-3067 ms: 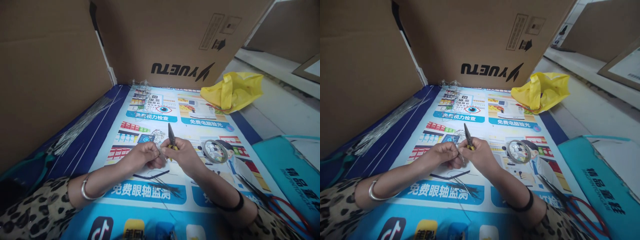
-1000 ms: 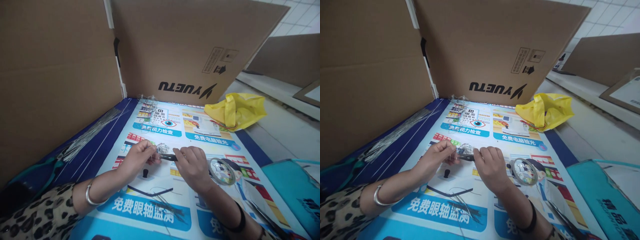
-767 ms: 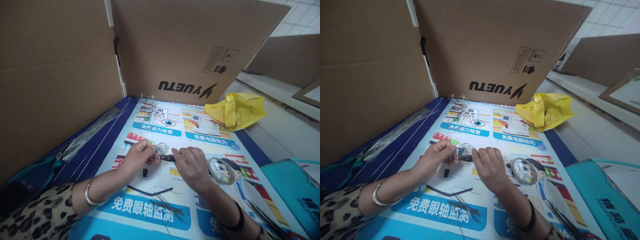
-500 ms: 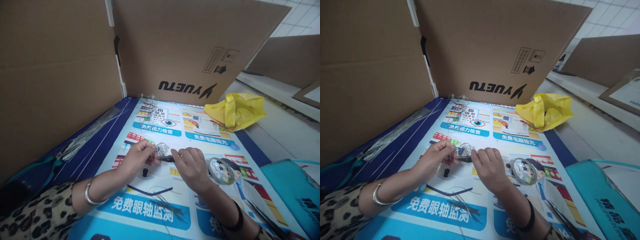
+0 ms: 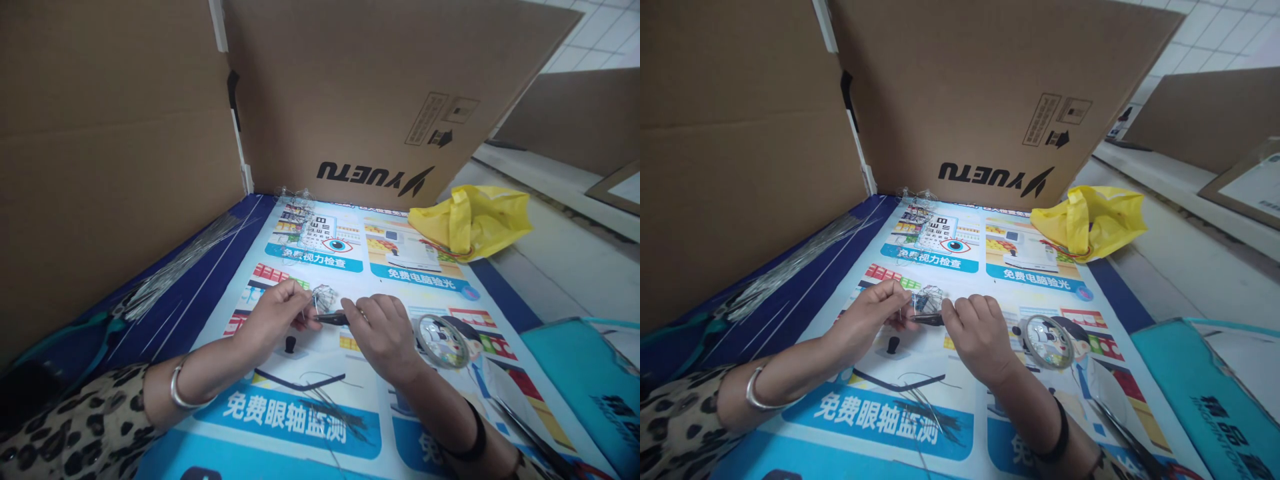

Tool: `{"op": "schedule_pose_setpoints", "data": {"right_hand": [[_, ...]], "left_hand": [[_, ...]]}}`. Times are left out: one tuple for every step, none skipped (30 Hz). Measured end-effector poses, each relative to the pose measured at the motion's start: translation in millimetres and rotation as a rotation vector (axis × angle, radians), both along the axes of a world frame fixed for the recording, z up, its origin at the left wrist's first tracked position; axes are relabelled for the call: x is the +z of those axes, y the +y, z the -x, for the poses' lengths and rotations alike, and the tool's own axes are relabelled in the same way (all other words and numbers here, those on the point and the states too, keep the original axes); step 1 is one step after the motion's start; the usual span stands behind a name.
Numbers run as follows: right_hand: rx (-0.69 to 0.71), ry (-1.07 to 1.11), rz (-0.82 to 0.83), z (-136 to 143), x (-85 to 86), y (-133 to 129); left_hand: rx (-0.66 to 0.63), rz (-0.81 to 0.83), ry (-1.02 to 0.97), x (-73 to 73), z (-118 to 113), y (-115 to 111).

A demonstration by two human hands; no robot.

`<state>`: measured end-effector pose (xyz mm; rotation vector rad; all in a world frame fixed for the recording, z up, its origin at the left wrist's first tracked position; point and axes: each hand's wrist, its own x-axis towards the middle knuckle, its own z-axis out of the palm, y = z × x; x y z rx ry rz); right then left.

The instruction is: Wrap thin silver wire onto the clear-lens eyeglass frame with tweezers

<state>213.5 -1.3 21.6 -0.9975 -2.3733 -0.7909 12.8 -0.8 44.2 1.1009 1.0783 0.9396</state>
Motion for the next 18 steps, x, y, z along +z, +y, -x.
{"op": "schedule_pose_setpoints", "data": {"right_hand": [[-0.002,-0.004,-0.001,0.1,0.2,0.0],[-0.003,-0.008,-0.001,0.1,0.4,0.0],[-0.002,-0.012,0.000,0.1,0.5,0.0],[-0.002,-0.014,0.002,0.1,0.6,0.0],[0.002,-0.017,0.005,0.1,0.6,-0.1],[0.004,-0.018,0.008,0.1,0.6,-0.3],[0.005,-0.018,0.010,0.1,0.5,-0.4],[0.003,-0.016,0.012,0.1,0.5,-0.5],[-0.001,-0.012,0.011,0.1,0.4,-0.6],[-0.006,-0.006,0.010,0.1,0.3,-0.7],[-0.012,-0.001,0.008,0.0,0.3,-0.6],[-0.016,0.004,0.005,-0.1,0.3,-0.5],[-0.017,0.005,0.003,-0.2,0.3,-0.3],[-0.018,0.006,0.001,-0.3,0.3,0.0],[-0.018,0.004,0.002,-0.4,0.3,0.3],[-0.018,0.003,0.005,-0.4,0.3,0.5],[-0.018,0.002,0.011,-0.4,0.1,0.7],[-0.019,0.004,0.018,-0.3,-0.1,0.9]], "left_hand": [[-0.004,-0.005,0.007,0.2,0.0,-0.1],[-0.007,-0.010,0.013,0.5,0.0,-0.2],[-0.009,-0.015,0.017,0.8,0.0,-0.4],[-0.011,-0.020,0.019,1.2,-0.1,-0.7],[-0.012,-0.027,0.020,1.6,-0.1,-0.9],[-0.013,-0.035,0.021,2.1,-0.2,-1.2],[-0.014,-0.042,0.022,2.5,-0.3,-1.4],[-0.014,-0.045,0.022,2.9,-0.4,-1.6],[-0.011,-0.043,0.021,3.2,-0.5,-1.7],[-0.008,-0.037,0.018,3.3,-0.6,-1.8],[-0.003,-0.028,0.014,3.3,-0.7,-1.8],[0.002,-0.017,0.010,3.3,-0.7,-1.6],[0.007,-0.007,0.005,3.2,-0.8,-1.5],[0.011,0.001,0.001,3.1,-0.8,-1.3],[0.014,0.008,-0.002,3.1,-0.9,-1.1],[0.015,0.013,-0.002,3.1,-0.9,-0.9],[0.016,0.013,0.000,3.1,-0.8,-0.8],[0.016,0.008,0.004,3.2,-0.8,-0.7]]}}
